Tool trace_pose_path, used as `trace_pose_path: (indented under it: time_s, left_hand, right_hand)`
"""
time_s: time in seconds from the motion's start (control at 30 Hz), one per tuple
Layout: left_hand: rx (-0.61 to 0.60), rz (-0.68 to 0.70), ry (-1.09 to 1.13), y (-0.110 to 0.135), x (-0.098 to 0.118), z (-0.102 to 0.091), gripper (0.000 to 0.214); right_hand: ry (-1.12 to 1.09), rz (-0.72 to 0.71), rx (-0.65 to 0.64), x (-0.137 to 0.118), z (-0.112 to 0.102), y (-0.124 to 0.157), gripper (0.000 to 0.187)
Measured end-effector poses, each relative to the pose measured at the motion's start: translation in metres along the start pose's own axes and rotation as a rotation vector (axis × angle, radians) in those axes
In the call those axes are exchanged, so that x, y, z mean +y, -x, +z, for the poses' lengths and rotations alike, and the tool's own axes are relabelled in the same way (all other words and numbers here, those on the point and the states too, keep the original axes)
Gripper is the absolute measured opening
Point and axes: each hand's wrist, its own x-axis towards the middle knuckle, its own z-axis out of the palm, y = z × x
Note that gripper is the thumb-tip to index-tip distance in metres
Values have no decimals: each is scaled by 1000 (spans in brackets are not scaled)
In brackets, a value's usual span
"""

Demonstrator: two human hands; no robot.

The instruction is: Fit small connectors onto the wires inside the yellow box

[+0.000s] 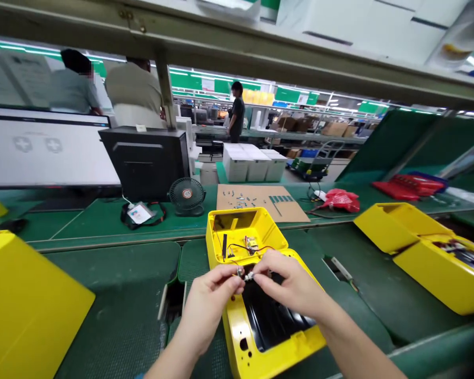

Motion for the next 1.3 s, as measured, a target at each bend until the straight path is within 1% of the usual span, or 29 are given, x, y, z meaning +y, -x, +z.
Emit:
trace_pose_path:
  time_s: [0.13, 0.4, 0.57, 0.7, 0.97, 1.07, 1.2, 1.3]
  left_hand:
    - [-13, 37, -82, 2, 4, 11, 22]
    - [9, 80, -130, 2, 5, 22, 19]
    - [12, 104, -164, 3, 5, 22, 21]
    - [13, 107, -187, 4, 4, 20, 18]
    - [3, 138, -236, 6, 10, 20, 14]
    - [6, 186, -290, 7, 9, 19, 14]
    - [30, 304, -426, 8, 5, 20, 19]
    - [38, 363, -494, 9, 0, 21, 21]
  right_hand:
    - [43, -48, 54, 2, 0, 0, 9]
    - [47, -86, 75, 3, -1, 2, 10]
    - [52, -87, 75, 3, -3, 3, 10]
    - [61, -68, 71, 2, -4, 3, 10]
    - [43, -56, 64, 1, -2, 2, 10]
    - [35, -55, 63, 1, -1, 1, 10]
    - [25, -45, 64, 2, 0, 1, 10]
    - [26, -40, 59, 3, 1, 1, 11]
